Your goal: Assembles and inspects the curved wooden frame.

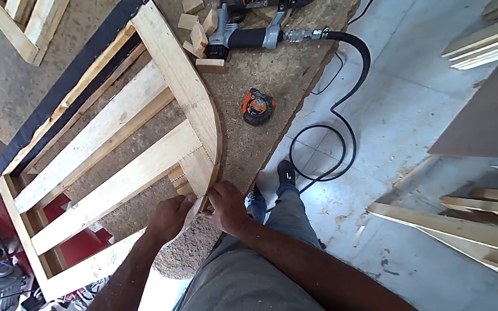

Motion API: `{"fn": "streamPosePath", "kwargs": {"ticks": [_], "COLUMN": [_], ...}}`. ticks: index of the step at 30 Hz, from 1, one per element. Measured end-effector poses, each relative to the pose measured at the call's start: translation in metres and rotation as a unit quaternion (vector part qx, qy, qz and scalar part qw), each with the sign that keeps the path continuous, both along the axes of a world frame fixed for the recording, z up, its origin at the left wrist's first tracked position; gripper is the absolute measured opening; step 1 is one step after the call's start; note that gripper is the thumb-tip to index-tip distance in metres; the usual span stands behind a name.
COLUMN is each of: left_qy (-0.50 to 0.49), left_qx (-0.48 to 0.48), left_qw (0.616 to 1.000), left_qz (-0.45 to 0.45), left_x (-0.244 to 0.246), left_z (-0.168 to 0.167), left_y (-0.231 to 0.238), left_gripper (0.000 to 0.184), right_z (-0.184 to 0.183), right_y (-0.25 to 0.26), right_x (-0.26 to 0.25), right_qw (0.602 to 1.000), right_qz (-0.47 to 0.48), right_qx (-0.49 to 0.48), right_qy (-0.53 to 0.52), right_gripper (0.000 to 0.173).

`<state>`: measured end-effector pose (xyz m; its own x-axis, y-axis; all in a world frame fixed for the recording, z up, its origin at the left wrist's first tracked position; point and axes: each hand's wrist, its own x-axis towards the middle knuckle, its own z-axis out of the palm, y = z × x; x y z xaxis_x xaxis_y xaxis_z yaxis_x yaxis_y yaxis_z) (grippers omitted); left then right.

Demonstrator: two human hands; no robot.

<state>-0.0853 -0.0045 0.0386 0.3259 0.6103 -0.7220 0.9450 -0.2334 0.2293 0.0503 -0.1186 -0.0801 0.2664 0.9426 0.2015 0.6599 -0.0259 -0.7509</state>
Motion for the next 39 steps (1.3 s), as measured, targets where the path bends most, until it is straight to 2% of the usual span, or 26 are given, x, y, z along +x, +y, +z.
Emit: {"fn": "streamPosePath", "kwargs": {"ticks": [3,6,9,13,16,19,21,24,26,34,39], "left_qy": [0.007,0.017,0.022,-0.043,-0.051,0.029,0.071,0.085,0.078,0.083,0.082], "left_qx": [-0.035,-0.020,0.020,0.107,0.151,0.150,0.133,0.143,0.146,0.149,0.154], "left_qw": [0.999,1.000,0.999,0.993,0.987,0.988,0.988,0.985,0.985,0.985,0.985], "left_qz": [-0.002,0.003,-0.013,-0.032,-0.008,0.014,0.031,0.045,0.042,0.016,0.004], "left_x": [0.002,0.005,0.009,-0.002,-0.033,-0.083,-0.107,-0.118,-0.116,-0.115,-0.115], "left_z": [0.003,-0.003,-0.010,-0.014,-0.010,-0.008,-0.005,-0.003,-0.005,-0.001,-0.001], "left_y": [-0.002,-0.012,-0.020,-0.034,-0.039,-0.043,-0.049,-0.049,-0.047,-0.044,-0.046], "left_gripper": [0.048,0.059,0.064,0.055,0.075,0.100,0.103,0.087,0.083,0.082,0.077], "right_z": [-0.001,-0.002,0.001,0.014,0.014,0.018,0.011,0.004,0.000,-0.010,-0.008], "right_y": [-0.001,0.000,0.005,0.020,0.027,0.033,0.030,0.028,0.026,0.023,0.017], "right_x": [-0.001,0.003,0.023,0.050,0.057,0.059,0.059,0.058,0.059,0.048,0.026], "right_qw": [1.000,1.000,0.992,0.956,0.942,0.933,0.944,0.958,0.962,0.968,0.963], "right_qz": [-0.003,0.026,0.110,0.234,0.269,0.282,0.277,0.266,0.261,0.229,0.238], "right_qx": [0.000,-0.008,-0.051,-0.175,-0.199,-0.222,-0.175,-0.096,-0.062,0.010,0.043], "right_qy": [0.006,0.009,0.013,0.035,0.016,-0.017,-0.034,-0.045,-0.043,-0.101,-0.114], "right_gripper": [0.047,0.046,0.043,0.029,0.023,0.024,0.021,0.020,0.019,0.035,0.025]}}
